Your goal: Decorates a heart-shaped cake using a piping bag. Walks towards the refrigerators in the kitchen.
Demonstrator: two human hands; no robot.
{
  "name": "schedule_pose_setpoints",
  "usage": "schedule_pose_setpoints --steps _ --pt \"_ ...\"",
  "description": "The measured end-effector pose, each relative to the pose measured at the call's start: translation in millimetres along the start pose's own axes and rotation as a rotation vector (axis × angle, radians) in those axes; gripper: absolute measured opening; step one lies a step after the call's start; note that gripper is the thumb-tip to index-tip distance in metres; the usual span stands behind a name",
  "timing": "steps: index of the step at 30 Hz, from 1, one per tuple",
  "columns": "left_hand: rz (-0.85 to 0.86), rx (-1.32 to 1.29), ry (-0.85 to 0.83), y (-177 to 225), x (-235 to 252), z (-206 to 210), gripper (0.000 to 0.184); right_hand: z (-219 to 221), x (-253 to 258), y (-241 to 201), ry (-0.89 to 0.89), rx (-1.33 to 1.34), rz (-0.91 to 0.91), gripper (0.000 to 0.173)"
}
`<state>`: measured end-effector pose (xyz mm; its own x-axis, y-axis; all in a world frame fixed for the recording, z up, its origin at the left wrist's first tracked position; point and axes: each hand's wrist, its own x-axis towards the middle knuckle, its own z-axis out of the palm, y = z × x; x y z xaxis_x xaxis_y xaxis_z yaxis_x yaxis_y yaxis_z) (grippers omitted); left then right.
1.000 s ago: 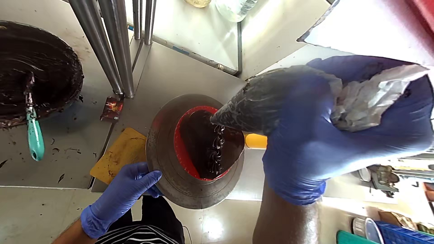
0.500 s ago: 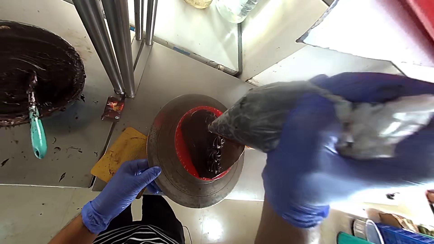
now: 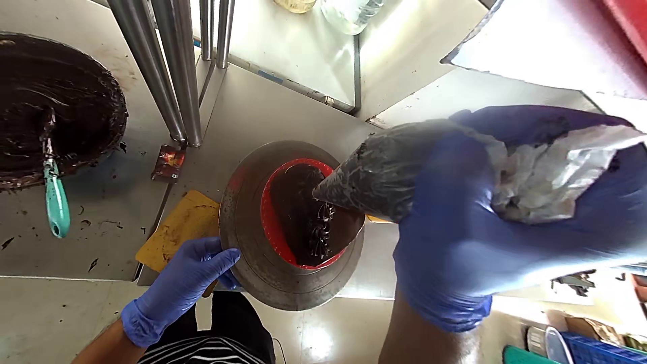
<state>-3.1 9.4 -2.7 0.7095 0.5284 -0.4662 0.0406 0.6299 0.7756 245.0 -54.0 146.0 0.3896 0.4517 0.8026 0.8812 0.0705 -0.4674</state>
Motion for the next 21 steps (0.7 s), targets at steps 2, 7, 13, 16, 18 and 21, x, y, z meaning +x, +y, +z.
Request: schedule_pose_setpoints --steps 2,7,13,16,18,21 --pt "0.002 0.0 0.003 0 0 0 0.02 6 2 -7 0.014 0.032 0.018 0.027" --pt "-0.005 0.0 0.008 1 0 1 0.02 4 8 -14 0.051 0.09 0.015 0.03" --pt "0.002 -0.006 0.009 2 2 0 0.019 -15 42 -63 0.057 0.038 0.078 0.023" --pt "0.002 -0.001 0.009 2 2 -1 0.019 -14 30 -58 0.029 0.032 0.026 0.017" --pt "0.002 0.004 0.005 3 2 -1 0.019 -9 24 -53 0.017 0.052 -0.023 0.016" --pt "0.0 0.024 0.003 4 2 0 0.018 -5 21 -51 0.006 0.032 -0.042 0.012"
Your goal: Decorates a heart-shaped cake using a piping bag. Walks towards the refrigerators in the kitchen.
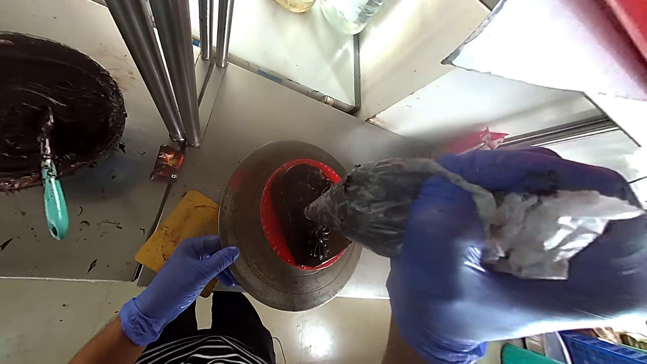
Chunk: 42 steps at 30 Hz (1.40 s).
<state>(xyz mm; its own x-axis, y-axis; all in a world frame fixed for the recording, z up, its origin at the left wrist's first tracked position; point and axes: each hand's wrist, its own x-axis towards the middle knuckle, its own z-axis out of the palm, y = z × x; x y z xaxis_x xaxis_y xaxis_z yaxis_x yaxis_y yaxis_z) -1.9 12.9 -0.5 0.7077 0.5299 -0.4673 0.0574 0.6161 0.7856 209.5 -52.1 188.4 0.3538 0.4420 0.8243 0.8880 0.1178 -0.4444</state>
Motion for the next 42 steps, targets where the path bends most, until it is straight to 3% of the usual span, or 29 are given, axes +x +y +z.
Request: schedule_pose_setpoints --steps 18,20,22,23,24,25,26,27,28,32,42 --pt "-0.006 0.0 0.008 -2 0 -1 0.02 -2 5 -3 0.054 -0.007 0.031 0.018" --pt "0.004 -0.009 0.003 -3 0 -1 0.02 4 11 -16 0.145 0.064 0.155 0.016" --pt "0.016 -0.007 -0.001 -3 1 -2 0.02 11 14 -28 0.382 0.199 0.435 0.024" --pt "0.019 -0.003 -0.001 -4 1 -2 0.02 3 -7 -12 0.411 0.312 0.4 0.03" --pt "0.02 0.0 0.0 -4 1 -2 0.021 -19 -44 41 0.139 0.29 -0.021 0.029" --pt "0.02 -0.001 0.002 -5 1 -2 0.022 -27 -52 67 0.043 0.201 -0.21 0.033" --pt "0.019 -0.003 0.002 -5 1 -2 0.023 -15 -42 66 0.138 0.248 -0.237 0.031" --pt "0.015 -0.006 0.004 -5 1 -1 0.023 -4 -17 29 0.216 0.275 0.011 0.025" --pt "0.013 -0.005 0.003 -4 1 -1 0.022 7 8 7 0.219 0.198 0.098 0.022" --pt "0.012 0.005 0.0 -1 0 1 0.018 29 25 3 0.082 0.078 -0.037 0.013" --pt "-0.002 -0.025 -0.006 2 -1 2 0.016 36 20 4 -0.026 0.037 -0.007 0.016"
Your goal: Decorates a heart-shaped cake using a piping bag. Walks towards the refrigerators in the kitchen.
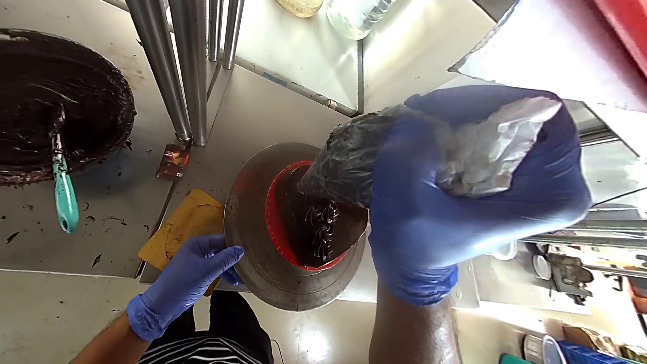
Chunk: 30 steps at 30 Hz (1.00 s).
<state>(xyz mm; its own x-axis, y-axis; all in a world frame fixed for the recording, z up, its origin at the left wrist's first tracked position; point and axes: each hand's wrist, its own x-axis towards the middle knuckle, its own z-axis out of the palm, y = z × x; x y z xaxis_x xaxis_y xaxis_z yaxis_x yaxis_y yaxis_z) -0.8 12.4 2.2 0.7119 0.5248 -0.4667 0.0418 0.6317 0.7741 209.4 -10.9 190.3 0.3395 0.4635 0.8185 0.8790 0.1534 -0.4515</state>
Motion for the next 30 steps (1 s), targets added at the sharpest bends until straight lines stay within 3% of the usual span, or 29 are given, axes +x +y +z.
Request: schedule_pose_setpoints --steps 9,12,13,14,15,16,17,18,21,25,30 --pt "-0.005 -0.001 0.012 -1 3 -2 0.017 -9 9 -3 0.087 0.046 -0.05 0.016" --pt "-0.001 0.002 0.006 -2 3 -3 0.018 -12 -7 3 0.093 0.014 0.219 0.019" --pt "0.003 -0.001 0.004 -2 3 -2 0.018 -13 -33 30 0.085 0.052 0.233 0.019" --pt "0.006 -0.006 0.002 -2 3 -3 0.018 -2 -69 88 0.184 0.153 -0.097 0.018" --pt "0.008 -0.01 0.002 -2 3 -3 0.018 5 -82 119 0.204 0.195 -0.281 0.019" --pt "0.009 -0.009 0.003 -2 3 -3 0.018 4 -74 102 0.182 0.16 -0.182 0.016" --pt "0.009 0.002 0.005 -1 2 -3 0.018 -9 -38 37 0.012 0.023 0.266 0.016" --pt "0.009 0.007 0.005 -1 2 -3 0.018 -6 -12 13 -0.006 -0.052 0.249 0.015" --pt "0.011 0.006 0.005 -1 2 -2 0.017 0 8 15 0.037 -0.088 -0.047 0.012" --pt "0.01 -0.004 0.005 -2 1 -2 0.018 -3 5 19 -0.03 0.009 0.092 0.015" --pt "0.017 -0.004 0.003 -1 2 -2 0.017 -20 9 6 0.053 0.01 -0.034 0.02"
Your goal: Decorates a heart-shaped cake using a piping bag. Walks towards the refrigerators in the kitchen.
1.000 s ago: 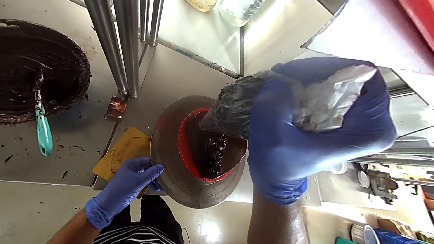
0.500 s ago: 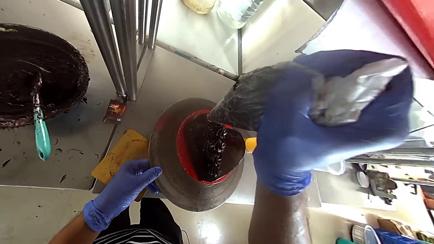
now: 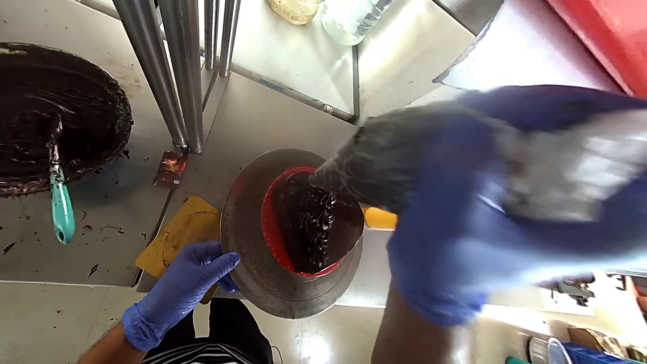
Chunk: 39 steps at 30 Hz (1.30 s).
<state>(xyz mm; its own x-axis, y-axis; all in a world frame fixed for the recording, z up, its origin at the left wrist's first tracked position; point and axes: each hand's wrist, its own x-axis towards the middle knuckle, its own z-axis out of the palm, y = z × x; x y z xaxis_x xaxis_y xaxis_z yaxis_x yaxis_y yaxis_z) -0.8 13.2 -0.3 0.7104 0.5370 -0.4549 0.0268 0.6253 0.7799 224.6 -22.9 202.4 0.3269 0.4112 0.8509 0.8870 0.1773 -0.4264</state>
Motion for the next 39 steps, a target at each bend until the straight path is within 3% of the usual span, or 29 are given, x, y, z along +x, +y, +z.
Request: schedule_pose_setpoints --steps 2,5,6,7,8,10,12,17,27,31,33,35,36,39 --pt "-0.001 0.0 0.002 0 -1 -1 0.018 -7 -7 -5 0.115 0.083 0.056 0.027" --pt "0.006 0.004 0.004 0 1 -1 0.017 -5 -15 -29 0.447 0.198 0.419 0.03" --pt "0.007 0.009 0.008 -1 1 -1 0.018 -18 -30 -21 0.465 0.297 0.41 0.033" --pt "0.008 0.014 0.004 -2 2 -2 0.018 -50 -63 24 0.138 0.259 0.014 0.032" --pt "0.007 0.013 0.002 -2 2 -3 0.019 -68 -69 39 -0.002 0.145 -0.116 0.036" --pt "0.0 0.014 0.006 -1 1 -2 0.018 -45 -41 8 0.136 0.129 0.014 0.03" --pt "-0.005 0.033 0.019 -1 1 -1 0.018 -22 -15 -15 0.143 0.084 0.082 0.02" --pt "-0.004 0.036 0.029 0 -2 1 0.017 -5 -21 -8 0.025 -0.014 0.011 0.013" --pt "-0.001 0.036 0.056 1 -5 4 0.015 -7 -20 -10 0.05 -0.021 0.017 0.013" --pt "-0.013 0.03 0.056 3 -3 3 0.015 -51 -11 -24 0.166 0.184 0.124 0.027" --pt "-0.01 0.032 0.051 4 -3 2 0.015 -86 -11 -30 0.219 0.08 0.252 0.036" --pt "-0.015 0.048 0.038 4 -2 1 0.016 -124 -16 -41 0.117 -0.256 0.312 0.018" --pt "-0.024 0.056 0.037 5 -2 0 0.017 -139 -19 -45 0.066 -0.376 0.253 0.01" --pt "-0.04 0.082 0.05 7 -3 0 0.02 -194 -45 -38 0.013 -0.171 0.263 0.008"
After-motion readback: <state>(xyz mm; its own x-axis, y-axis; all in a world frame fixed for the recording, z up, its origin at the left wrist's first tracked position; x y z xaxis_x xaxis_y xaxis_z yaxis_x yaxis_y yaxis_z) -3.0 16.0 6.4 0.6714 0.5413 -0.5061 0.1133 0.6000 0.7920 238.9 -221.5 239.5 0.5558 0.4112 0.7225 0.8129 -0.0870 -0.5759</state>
